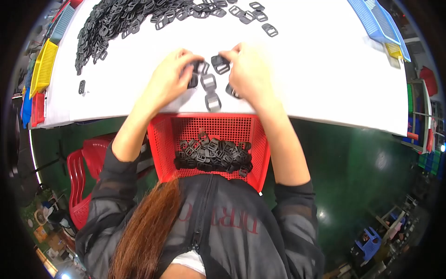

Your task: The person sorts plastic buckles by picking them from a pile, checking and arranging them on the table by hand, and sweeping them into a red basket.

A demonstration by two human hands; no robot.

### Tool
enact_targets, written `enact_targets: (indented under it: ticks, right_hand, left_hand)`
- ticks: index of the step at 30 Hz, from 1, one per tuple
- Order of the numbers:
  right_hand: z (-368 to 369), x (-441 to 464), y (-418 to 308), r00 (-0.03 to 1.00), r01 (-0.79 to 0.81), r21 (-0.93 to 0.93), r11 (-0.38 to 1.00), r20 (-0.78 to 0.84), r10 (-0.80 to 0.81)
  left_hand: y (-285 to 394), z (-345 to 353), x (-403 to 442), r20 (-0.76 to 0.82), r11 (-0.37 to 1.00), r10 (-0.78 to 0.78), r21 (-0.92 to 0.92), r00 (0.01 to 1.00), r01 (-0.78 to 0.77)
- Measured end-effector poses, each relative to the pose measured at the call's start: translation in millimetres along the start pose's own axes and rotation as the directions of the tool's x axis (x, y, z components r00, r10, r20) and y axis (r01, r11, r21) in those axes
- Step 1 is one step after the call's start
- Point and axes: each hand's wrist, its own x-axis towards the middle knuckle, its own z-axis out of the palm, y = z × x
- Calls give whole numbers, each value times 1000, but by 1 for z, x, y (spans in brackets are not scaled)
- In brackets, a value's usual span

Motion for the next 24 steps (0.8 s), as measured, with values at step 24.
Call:
enact_targets:
  ticks: [24]
  right_hand:
    - [6, 87, 55, 960, 212, 272, 939, 122, -252]
  left_hand:
    - [-33, 11, 51, 11, 938, 233, 263, 972, -228]
